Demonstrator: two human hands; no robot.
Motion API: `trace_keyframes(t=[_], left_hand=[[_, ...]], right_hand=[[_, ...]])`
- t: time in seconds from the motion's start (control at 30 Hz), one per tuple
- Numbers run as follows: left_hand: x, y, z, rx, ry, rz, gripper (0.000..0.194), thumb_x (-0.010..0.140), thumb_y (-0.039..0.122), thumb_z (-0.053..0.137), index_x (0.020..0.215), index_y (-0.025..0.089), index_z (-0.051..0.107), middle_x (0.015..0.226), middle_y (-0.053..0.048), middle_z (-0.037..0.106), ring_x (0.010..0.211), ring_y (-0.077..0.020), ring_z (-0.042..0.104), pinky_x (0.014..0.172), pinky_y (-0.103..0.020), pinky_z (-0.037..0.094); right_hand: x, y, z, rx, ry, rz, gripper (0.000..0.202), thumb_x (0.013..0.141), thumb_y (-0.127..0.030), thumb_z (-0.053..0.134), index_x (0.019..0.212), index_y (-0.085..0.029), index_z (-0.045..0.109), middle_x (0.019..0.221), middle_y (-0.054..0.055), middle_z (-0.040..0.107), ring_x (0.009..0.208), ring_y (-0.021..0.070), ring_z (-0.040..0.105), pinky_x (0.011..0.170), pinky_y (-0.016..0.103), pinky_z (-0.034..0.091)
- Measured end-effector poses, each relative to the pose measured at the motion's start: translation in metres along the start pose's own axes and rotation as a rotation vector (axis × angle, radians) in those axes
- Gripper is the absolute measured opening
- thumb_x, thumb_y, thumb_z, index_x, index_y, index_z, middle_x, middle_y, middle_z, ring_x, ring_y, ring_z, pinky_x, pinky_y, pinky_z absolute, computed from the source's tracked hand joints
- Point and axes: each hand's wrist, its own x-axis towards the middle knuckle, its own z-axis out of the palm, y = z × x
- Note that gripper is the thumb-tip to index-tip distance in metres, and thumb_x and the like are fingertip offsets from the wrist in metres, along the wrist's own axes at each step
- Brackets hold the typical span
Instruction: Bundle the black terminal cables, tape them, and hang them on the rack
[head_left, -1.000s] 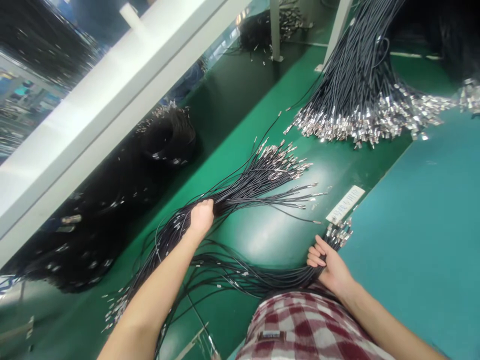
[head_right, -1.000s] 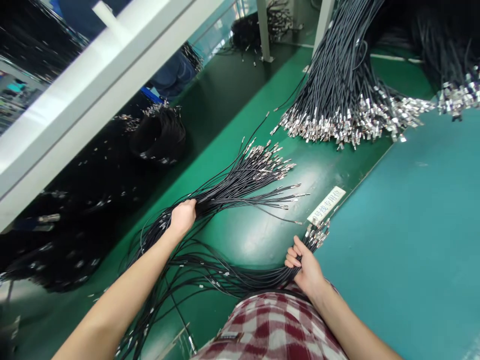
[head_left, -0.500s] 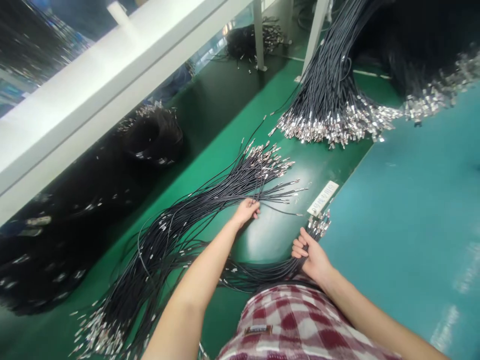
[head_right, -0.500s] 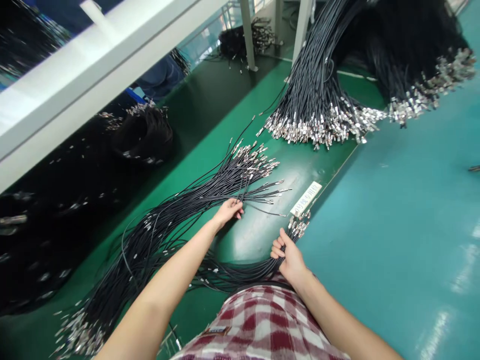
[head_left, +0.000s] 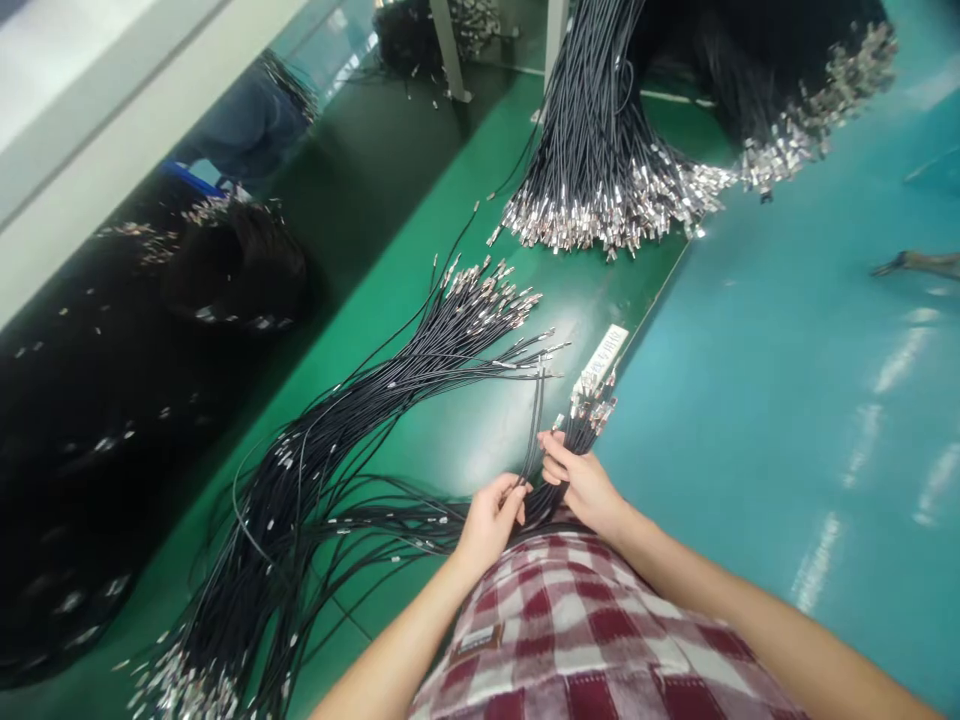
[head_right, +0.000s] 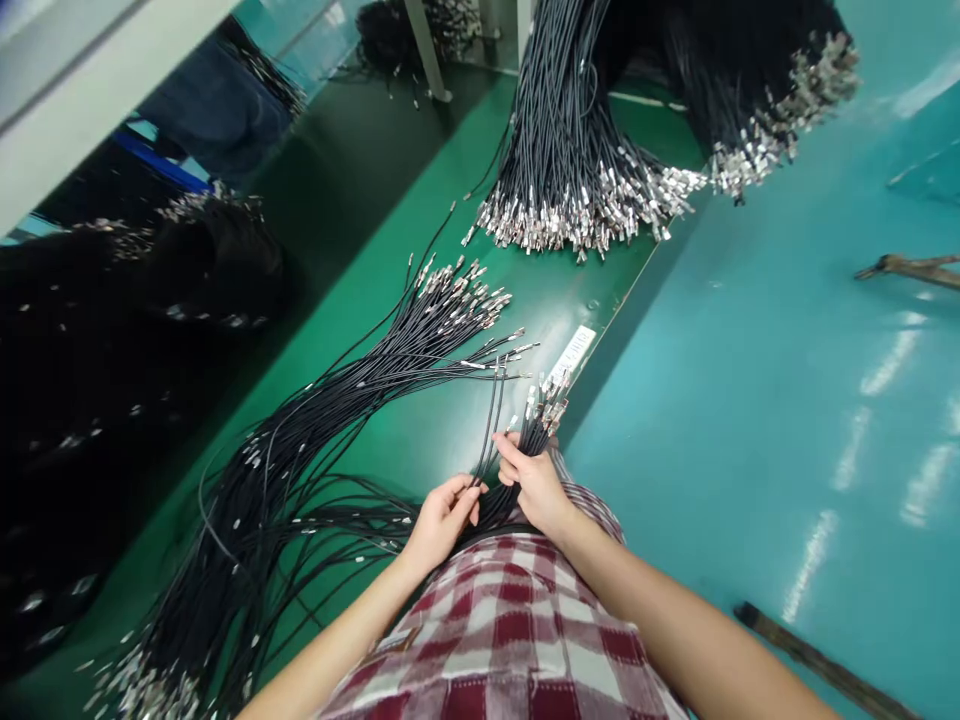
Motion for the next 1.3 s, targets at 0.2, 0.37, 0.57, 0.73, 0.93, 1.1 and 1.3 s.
trace_keyframes(t=[0.2, 0.37, 0.57, 0.73, 0.93, 1.1, 1.3], left_hand=[[0.009, 0.005, -0.011, -0.190, -0.108, -0.111, 0.054, 0.081, 0.069, 0.055, 0.087, 0.015, 0.054, 0.057, 0.002, 0.058, 0.042, -0.0079, 0.044, 0.047, -0.021, 0.031], [-0.008, 0.013, -0.039, -0.046, -0.198, -0.103, 0.045, 0.088, 0.062, 0.051, 0.080, 0.019, 0.044, 0.055, 0.006, 0.051, 0.042, -0.0050, 0.033, 0.045, -0.020, 0.023], [-0.043, 0.002, -0.073, 0.065, -0.207, -0.108, 0.042, 0.092, 0.058, 0.050, 0.078, 0.019, 0.040, 0.067, 0.007, 0.032, 0.057, -0.0071, 0.030, 0.051, -0.020, 0.027], [-0.059, -0.010, -0.075, 0.200, -0.179, -0.038, 0.036, 0.097, 0.053, 0.041, 0.082, 0.020, 0.044, 0.070, 0.004, 0.039, 0.062, -0.0106, 0.037, 0.057, -0.023, 0.033], [-0.058, 0.000, -0.060, 0.449, -0.229, -0.010, 0.029, 0.099, 0.043, 0.038, 0.086, 0.020, 0.051, 0.074, 0.002, 0.050, 0.067, -0.0133, 0.045, 0.064, -0.026, 0.035], [-0.039, 0.020, -0.040, 0.337, -0.286, 0.046, 0.030, 0.097, 0.045, 0.041, 0.092, 0.018, 0.055, 0.081, 0.000, 0.055, 0.072, -0.0137, 0.049, 0.069, -0.025, 0.038], [-0.027, 0.039, -0.047, 0.152, 0.048, 0.169, 0.034, 0.099, 0.046, 0.036, 0.090, 0.018, 0.053, 0.065, 0.004, 0.040, 0.057, -0.0105, 0.037, 0.055, -0.023, 0.031]], right_hand=[[-0.004, 0.000, 0.002, -0.005, 0.023, -0.018, 0.035, 0.061, -0.034, 0.089, 0.071, -0.017, 0.061, 0.077, 0.001, 0.065, 0.042, 0.0013, 0.031, 0.037, 0.019, 0.030], [-0.004, -0.003, 0.003, 0.047, 0.046, -0.022, 0.038, 0.059, -0.033, 0.091, 0.071, -0.017, 0.059, 0.087, 0.004, 0.069, 0.042, 0.0006, 0.029, 0.037, 0.020, 0.028], [0.000, -0.004, 0.005, 0.080, 0.060, 0.003, 0.037, 0.061, -0.032, 0.090, 0.071, -0.018, 0.057, 0.094, 0.005, 0.070, 0.043, 0.0011, 0.027, 0.037, 0.020, 0.029], [0.002, -0.004, 0.003, 0.066, 0.085, 0.032, 0.037, 0.060, -0.031, 0.091, 0.072, -0.019, 0.058, 0.094, 0.003, 0.069, 0.049, 0.0036, 0.038, 0.037, 0.019, 0.032], [-0.006, -0.006, 0.005, -0.001, -0.108, 0.025, 0.037, 0.062, -0.035, 0.089, 0.073, -0.018, 0.058, 0.081, 0.004, 0.069, 0.047, 0.0035, 0.035, 0.041, 0.019, 0.030], [-0.007, -0.005, 0.010, -0.052, -0.104, -0.071, 0.037, 0.063, -0.037, 0.088, 0.073, -0.018, 0.059, 0.079, 0.003, 0.069, 0.046, 0.0028, 0.034, 0.042, 0.019, 0.028], [-0.008, -0.007, 0.009, 0.030, -0.075, -0.033, 0.057, 0.058, -0.050, 0.088, 0.104, -0.023, 0.069, 0.086, 0.001, 0.064, 0.044, 0.0007, 0.022, 0.038, 0.019, 0.022]])
